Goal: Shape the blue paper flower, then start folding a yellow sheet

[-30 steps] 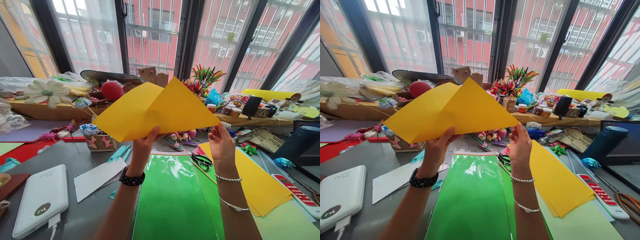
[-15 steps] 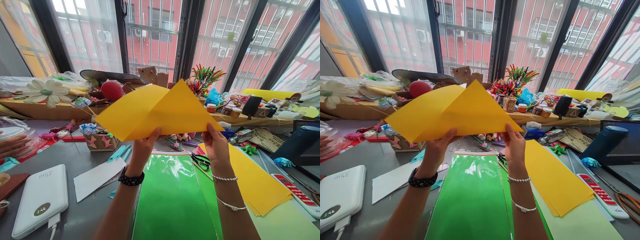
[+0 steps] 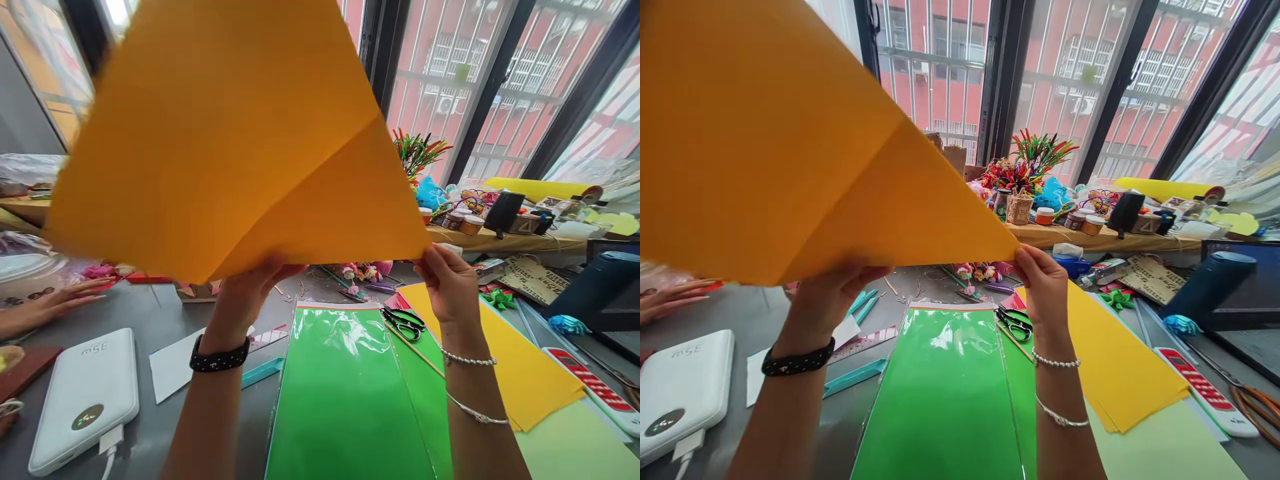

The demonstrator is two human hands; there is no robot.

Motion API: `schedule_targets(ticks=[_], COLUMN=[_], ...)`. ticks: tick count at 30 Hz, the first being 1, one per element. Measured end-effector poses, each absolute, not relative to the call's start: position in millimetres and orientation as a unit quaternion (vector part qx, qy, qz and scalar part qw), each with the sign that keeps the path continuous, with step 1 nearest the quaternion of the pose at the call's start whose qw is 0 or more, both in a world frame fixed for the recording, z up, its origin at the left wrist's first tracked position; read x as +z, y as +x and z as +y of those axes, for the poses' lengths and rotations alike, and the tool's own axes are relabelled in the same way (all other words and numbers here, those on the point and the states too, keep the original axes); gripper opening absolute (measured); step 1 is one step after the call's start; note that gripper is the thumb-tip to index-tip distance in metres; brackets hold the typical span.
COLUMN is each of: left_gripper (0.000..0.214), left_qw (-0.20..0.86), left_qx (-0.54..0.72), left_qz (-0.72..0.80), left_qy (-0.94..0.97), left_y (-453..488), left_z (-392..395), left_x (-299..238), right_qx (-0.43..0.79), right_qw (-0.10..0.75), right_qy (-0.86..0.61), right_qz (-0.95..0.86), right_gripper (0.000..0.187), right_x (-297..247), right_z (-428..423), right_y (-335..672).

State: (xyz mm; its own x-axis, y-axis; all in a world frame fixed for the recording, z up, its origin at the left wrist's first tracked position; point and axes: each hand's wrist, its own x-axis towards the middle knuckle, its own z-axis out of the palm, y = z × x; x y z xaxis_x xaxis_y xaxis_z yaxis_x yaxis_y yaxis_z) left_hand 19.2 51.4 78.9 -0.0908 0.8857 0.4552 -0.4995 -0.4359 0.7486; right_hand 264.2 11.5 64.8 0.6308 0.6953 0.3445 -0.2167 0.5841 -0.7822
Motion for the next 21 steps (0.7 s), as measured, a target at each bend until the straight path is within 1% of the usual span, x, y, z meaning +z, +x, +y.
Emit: schedule_targets(ticks=[3,6,14,21], left_gripper=[0.026,0.022,0.018,0.016], left_qw=[0.509,0.5,0.479,0.515], left_qx=[0.688,0.69,0.691,0.669], left_qz=[0.282,0.317,0.344,0.327], left_qy=[0.433,0.417,0.418,0.424], left_y=[19,16,-1,-10], left_z=[69,81,87,90], left_x=[70,63,60,59], right_qx=[0.283,0.269,0.254,0.272], right_qw=[0.809,0.803,0.79,0.78], right_qy=[-0.394,-0.418,-0.451,-0.456], right_qz=[-0.332,-0.329,-0.329,-0.333], right_gripper=[0.025,0.022,0.019,0.026], right_x=[55,48,44,42], right_z=[21,28,29,31], right_y=[269,274,278,279])
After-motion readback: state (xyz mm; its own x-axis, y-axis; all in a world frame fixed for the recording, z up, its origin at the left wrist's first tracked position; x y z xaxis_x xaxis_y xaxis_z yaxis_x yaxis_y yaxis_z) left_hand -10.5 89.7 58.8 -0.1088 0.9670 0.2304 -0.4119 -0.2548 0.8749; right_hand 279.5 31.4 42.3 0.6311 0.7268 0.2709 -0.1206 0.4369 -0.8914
